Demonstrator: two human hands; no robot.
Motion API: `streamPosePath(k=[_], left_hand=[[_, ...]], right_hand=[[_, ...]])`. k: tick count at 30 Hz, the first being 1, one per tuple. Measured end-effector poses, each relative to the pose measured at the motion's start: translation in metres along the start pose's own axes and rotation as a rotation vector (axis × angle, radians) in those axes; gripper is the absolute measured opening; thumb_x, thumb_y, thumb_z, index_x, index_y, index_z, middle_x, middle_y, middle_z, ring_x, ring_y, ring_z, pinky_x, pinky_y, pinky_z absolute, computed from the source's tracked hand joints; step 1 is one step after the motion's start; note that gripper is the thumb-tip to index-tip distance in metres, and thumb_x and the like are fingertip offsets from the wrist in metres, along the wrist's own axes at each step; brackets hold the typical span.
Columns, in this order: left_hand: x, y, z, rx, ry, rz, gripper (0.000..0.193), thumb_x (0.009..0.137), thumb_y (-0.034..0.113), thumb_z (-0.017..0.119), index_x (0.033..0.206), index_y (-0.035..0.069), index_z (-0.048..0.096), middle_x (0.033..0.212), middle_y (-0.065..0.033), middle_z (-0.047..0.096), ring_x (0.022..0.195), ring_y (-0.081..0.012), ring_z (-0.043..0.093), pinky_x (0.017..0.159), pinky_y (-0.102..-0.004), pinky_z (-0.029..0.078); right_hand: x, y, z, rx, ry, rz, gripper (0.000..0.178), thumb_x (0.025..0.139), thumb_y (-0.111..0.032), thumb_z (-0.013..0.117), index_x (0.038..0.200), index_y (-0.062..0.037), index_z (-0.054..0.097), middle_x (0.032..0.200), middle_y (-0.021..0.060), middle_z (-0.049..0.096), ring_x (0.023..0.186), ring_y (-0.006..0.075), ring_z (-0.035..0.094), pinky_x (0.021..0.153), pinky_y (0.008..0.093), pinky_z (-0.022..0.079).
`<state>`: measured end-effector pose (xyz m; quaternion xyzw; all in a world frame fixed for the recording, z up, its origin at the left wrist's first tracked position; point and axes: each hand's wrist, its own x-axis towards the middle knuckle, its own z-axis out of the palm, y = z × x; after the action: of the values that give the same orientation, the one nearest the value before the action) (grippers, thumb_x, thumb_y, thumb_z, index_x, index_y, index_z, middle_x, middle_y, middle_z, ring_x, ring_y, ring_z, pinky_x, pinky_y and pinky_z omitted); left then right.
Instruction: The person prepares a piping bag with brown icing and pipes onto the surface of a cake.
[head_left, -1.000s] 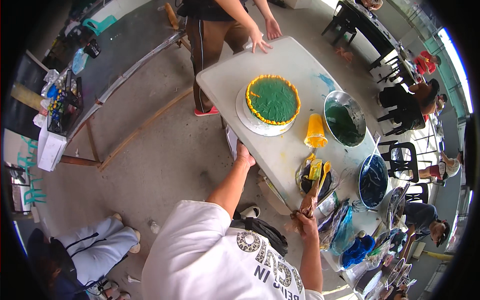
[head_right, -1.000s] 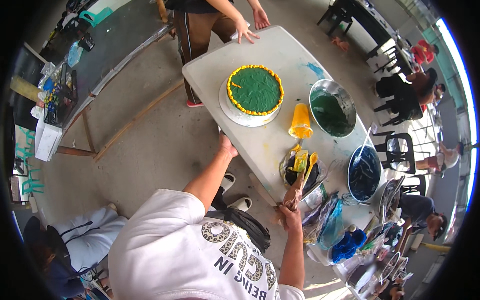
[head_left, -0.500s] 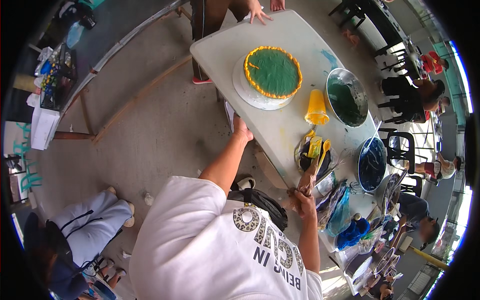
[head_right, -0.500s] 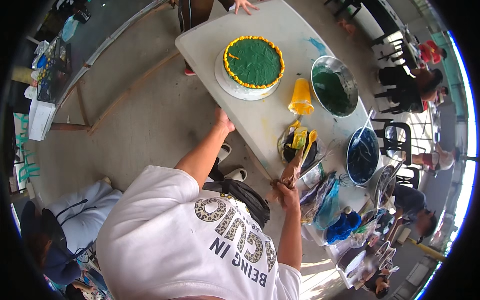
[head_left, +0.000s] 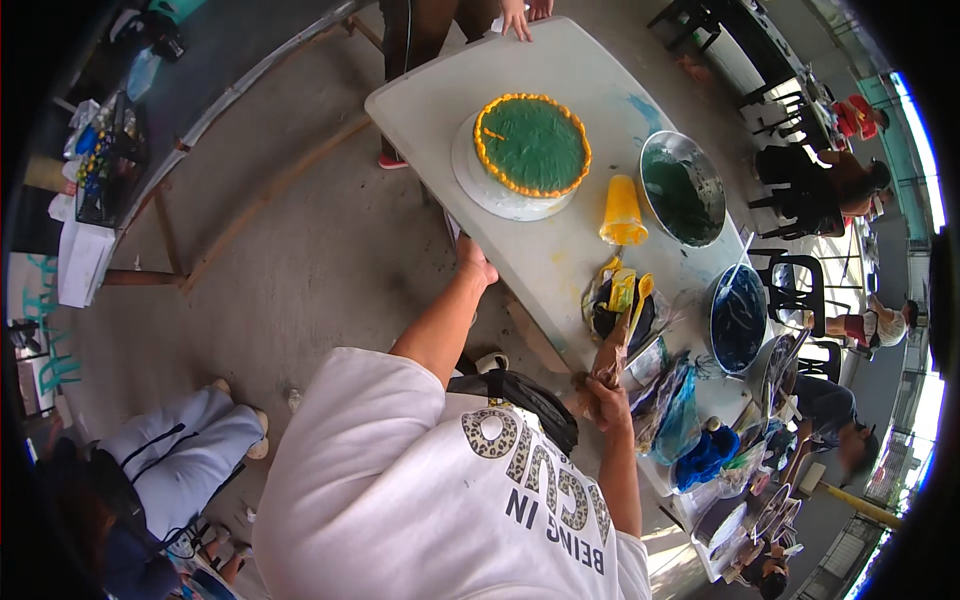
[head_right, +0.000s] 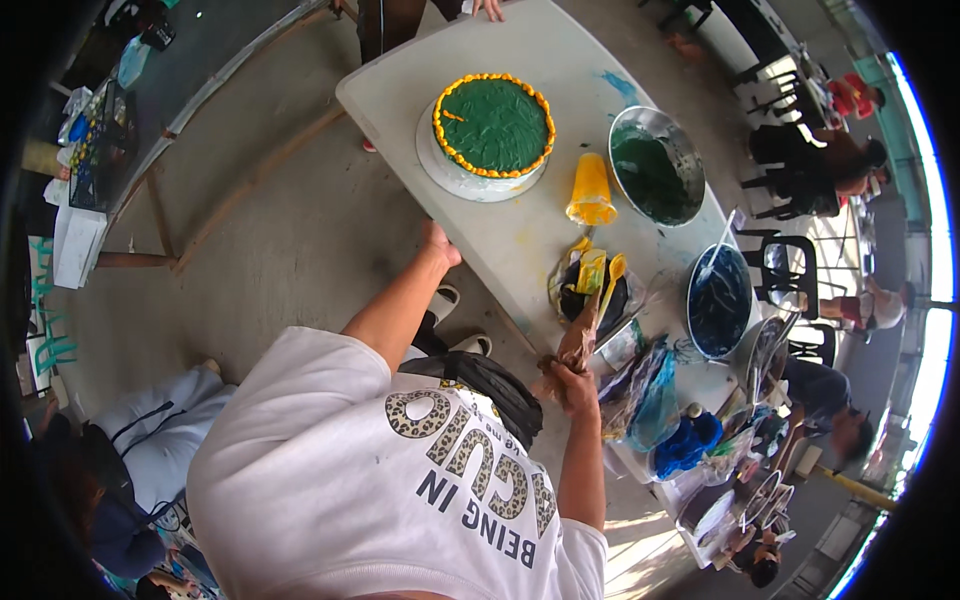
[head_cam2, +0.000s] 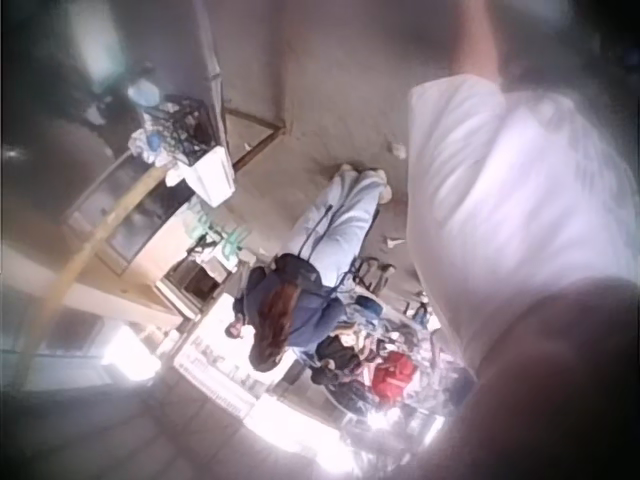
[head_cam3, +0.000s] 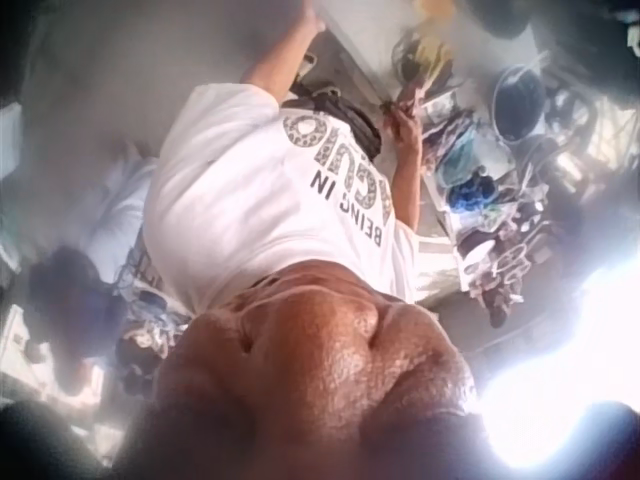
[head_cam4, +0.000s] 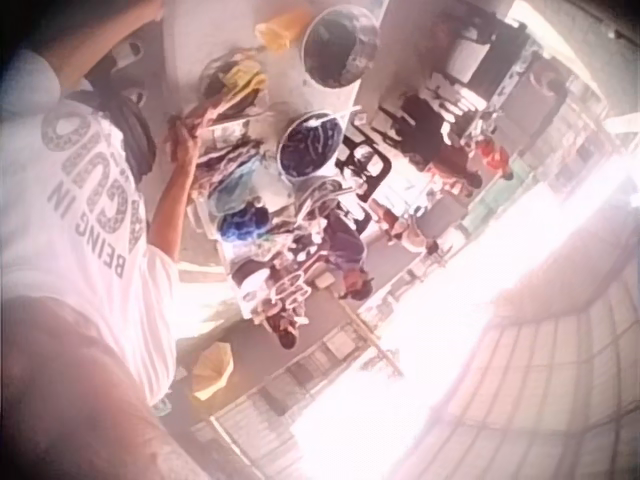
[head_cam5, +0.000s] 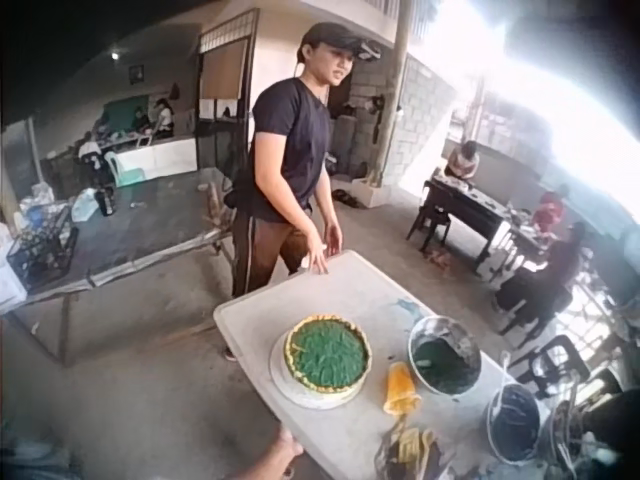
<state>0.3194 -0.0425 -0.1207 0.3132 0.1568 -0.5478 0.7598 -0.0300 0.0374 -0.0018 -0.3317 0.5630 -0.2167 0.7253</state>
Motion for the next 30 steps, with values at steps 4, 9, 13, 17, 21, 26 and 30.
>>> streamPosePath(k=[4,9,13,17,21,26,30], left_hand=[[-0.012,0.002,0.008,0.069,0.094,0.014,0.046,0.086,0.04,0.051,0.119,0.008,0.046,0.113,-0.0069,0.055,0.101,-0.022,0.056,0.082,-0.0431,0.049],[-0.017,-0.001,0.013,0.048,0.134,0.002,0.042,0.087,0.038,0.05,0.116,0.007,0.048,0.111,-0.0068,0.055,0.099,-0.0227,0.056,0.081,-0.0431,0.049],[-0.009,-0.001,0.001,0.012,0.118,-0.003,0.039,0.087,0.036,0.049,0.112,0.007,0.051,0.109,-0.0066,0.055,0.098,-0.0224,0.056,0.079,-0.0424,0.05],[-0.007,-0.005,-0.003,0.091,0.151,0.01,0.038,0.087,0.036,0.048,0.113,0.008,0.05,0.109,-0.0063,0.056,0.098,-0.0219,0.055,0.079,-0.042,0.049],[-0.006,0.001,-0.005,0.048,0.048,-0.018,0.039,0.087,0.037,0.048,0.112,0.008,0.051,0.11,-0.0054,0.056,0.098,-0.0212,0.055,0.08,-0.0404,0.048],[-0.023,0.004,0.002,0.158,0.0,-0.002,0.039,0.087,0.038,0.048,0.11,0.007,0.052,0.11,-0.0051,0.056,0.1,-0.0219,0.055,0.084,-0.0401,0.047],[-0.039,0.009,0.015,0.138,0.014,-0.111,0.04,0.088,0.04,0.044,0.108,0.008,0.053,0.109,-0.0058,0.057,0.1,-0.0227,0.055,0.083,-0.0414,0.048]], right_hand=[[0.001,0.0,-0.003,-0.072,0.007,-0.04,0.021,0.081,-0.01,0.062,0.095,0.0046,0.064,0.082,0.0108,0.067,0.061,0.0147,0.061,0.049,0.0225,0.045],[-0.008,-0.014,-0.002,-0.152,0.029,0.069,0.017,0.079,-0.006,0.062,0.094,0.0034,0.063,0.087,0.0122,0.067,0.075,0.0194,0.064,0.067,0.0288,0.051],[-0.013,-0.014,0.011,-0.066,0.02,-0.029,0.017,0.08,-0.011,0.063,0.088,0.0031,0.066,0.075,0.0072,0.065,0.054,0.0115,0.057,0.045,0.0217,0.042],[-0.01,-0.008,0.005,-0.004,0.045,-0.024,0.018,0.079,-0.009,0.064,0.092,0.004,0.065,0.078,0.0088,0.066,0.056,0.0121,0.058,0.049,0.0234,0.044],[-0.005,0.006,-0.012,0.147,-0.015,-0.019,0.027,0.079,-0.005,0.063,0.101,0.0084,0.058,0.091,0.0164,0.065,0.073,0.0227,0.064,0.068,0.0313,0.052],[-0.004,0.0,-0.014,0.147,-0.041,0.001,0.025,0.078,-0.001,0.063,0.1,0.0086,0.058,0.091,0.0141,0.064,0.081,0.0252,0.065,0.072,0.0331,0.052],[-0.006,0.005,-0.022,0.115,0.009,0.009,0.025,0.079,-0.001,0.062,0.102,0.0071,0.057,0.089,0.0126,0.064,0.077,0.0242,0.065,0.069,0.0325,0.052]])
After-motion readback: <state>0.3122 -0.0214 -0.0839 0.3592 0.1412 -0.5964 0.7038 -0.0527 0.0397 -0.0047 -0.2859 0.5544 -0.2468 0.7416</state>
